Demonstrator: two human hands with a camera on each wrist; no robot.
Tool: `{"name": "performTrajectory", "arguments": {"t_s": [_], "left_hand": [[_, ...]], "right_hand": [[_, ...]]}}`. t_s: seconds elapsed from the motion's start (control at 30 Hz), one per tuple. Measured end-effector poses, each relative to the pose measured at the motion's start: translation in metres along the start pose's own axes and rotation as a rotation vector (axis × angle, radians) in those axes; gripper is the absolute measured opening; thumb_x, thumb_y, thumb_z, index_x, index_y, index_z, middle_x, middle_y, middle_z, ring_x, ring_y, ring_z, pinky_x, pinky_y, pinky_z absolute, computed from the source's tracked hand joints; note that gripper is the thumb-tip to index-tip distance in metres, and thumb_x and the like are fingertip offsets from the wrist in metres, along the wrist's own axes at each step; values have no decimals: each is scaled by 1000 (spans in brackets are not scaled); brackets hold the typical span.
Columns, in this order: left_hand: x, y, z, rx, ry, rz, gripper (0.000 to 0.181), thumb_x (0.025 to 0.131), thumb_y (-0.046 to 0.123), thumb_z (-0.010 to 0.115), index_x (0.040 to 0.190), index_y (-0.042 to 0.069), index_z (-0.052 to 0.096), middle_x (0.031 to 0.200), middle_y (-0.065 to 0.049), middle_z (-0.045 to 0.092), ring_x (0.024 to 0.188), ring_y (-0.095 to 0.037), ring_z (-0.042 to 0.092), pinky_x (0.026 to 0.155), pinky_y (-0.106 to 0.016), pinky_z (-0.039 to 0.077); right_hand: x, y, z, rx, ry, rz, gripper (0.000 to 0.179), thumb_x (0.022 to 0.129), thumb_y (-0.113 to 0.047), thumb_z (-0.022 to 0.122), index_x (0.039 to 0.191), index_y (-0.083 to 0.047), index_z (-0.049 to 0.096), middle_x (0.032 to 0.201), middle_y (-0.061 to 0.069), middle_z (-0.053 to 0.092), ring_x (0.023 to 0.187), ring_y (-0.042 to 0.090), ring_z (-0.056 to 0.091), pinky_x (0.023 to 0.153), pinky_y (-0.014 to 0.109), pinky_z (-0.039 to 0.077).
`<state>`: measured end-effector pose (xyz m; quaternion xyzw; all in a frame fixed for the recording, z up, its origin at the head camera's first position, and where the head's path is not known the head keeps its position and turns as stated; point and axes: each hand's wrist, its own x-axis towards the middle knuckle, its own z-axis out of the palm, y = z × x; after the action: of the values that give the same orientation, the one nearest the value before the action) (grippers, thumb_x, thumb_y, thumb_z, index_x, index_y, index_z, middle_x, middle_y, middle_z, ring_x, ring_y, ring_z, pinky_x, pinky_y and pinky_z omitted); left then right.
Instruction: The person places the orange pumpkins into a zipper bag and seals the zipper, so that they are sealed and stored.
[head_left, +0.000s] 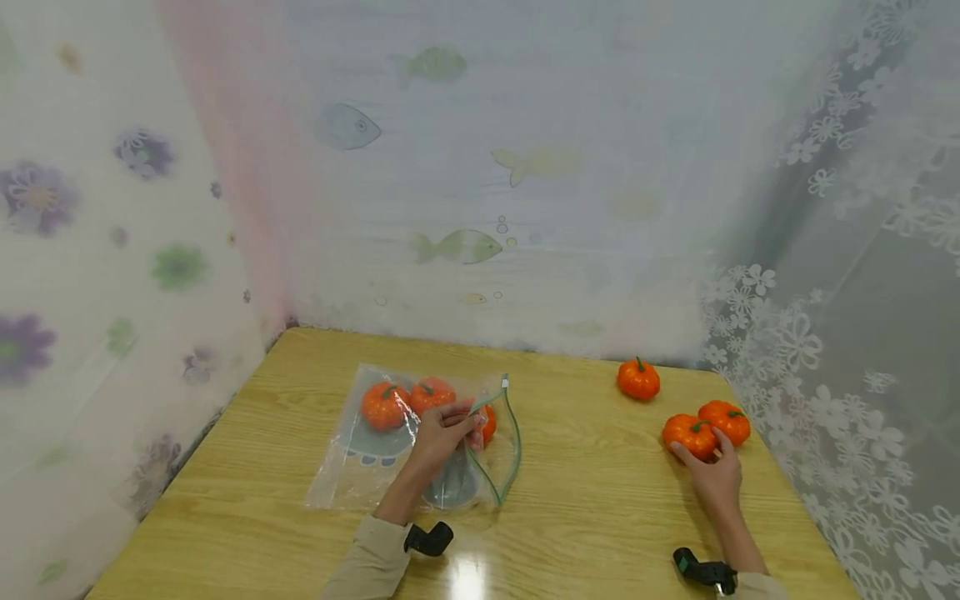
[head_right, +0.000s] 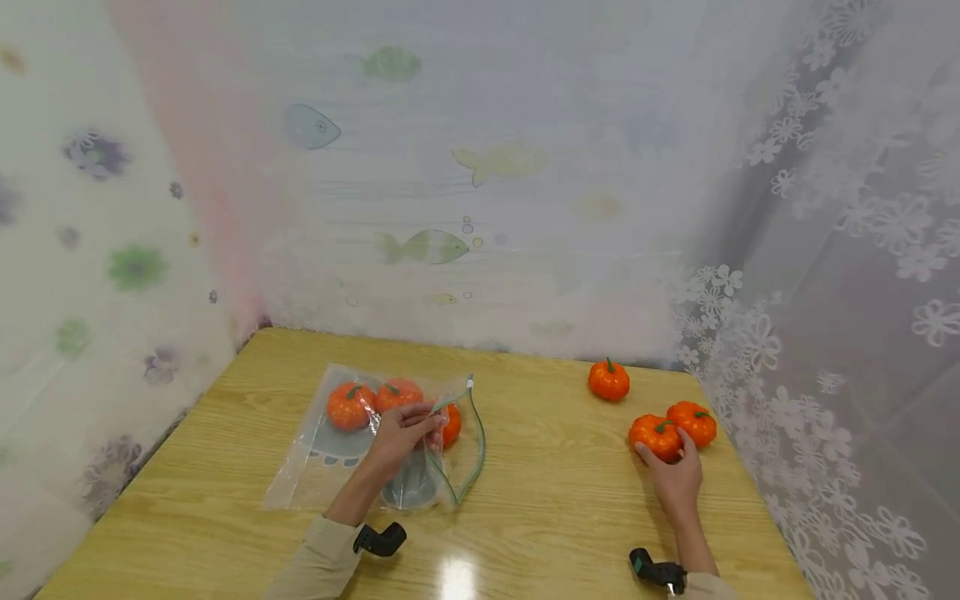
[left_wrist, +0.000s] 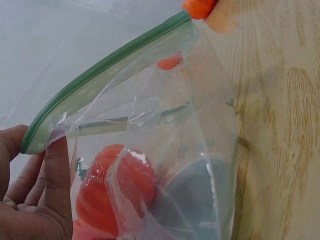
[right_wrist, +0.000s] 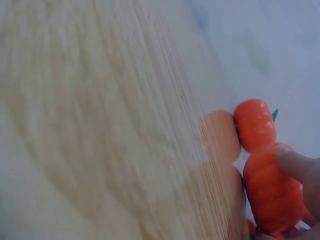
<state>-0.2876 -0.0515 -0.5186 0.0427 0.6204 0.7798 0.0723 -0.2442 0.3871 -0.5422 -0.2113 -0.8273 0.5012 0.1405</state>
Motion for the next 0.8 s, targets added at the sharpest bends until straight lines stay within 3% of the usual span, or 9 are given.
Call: {"name": "performTrajectory", "arguments": {"t_s": [0.1,0.2,0.37,0.47,0.6,0.8], "left_hand": [[0,0,0,32,-3,8,42,96,9,71,132,-8,59,88,-11,74,62,-10,67,59,-23,56],[0,1,0,36,-6,11,43,97,10,71,133,-9,58,89,-11,74,62,-9,67,60,-23,57],[0,2,-1,1,-15,21,40,98,6,68,133,-10,57,92,-17,74,62,-10,67,60,-24,57],[1,2,-1,-1,-19,22,39,98,5,68,133,-10,58,91,-16,74,61,-9,66,59,-23,56],[2,2,-1,0,-10,10,39,97,5,69,132,-9,59,87,-10,74,62,-10,67,59,-22,56],[2,0,-1,-2,2,8,40,96,5,70,132,-9,60,87,-8,74,62,-9,67,59,-22,56]], "right_hand": [[-3,-3,0,11,-5,-6,92,93,-30,78,161,-2,22,159,32,29,135,46,43,82,12,42],[-6,-7,1,36,-36,-10,92,90,-26,81,161,-4,27,160,30,30,136,45,43,70,-1,37],[-12,-12,5,75,-133,-26,89,89,-21,82,160,-5,30,162,25,30,135,37,46,73,0,43],[-14,-14,10,102,-179,-53,85,90,-18,81,159,-5,33,160,22,32,121,12,54,79,3,47],[-18,-19,20,129,-219,-100,81,89,-18,81,156,-3,38,157,21,37,102,-16,49,83,5,49],[-29,-31,41,145,-301,-123,76,89,-19,82,154,-9,44,154,14,43,105,-14,53,87,9,50]]}}
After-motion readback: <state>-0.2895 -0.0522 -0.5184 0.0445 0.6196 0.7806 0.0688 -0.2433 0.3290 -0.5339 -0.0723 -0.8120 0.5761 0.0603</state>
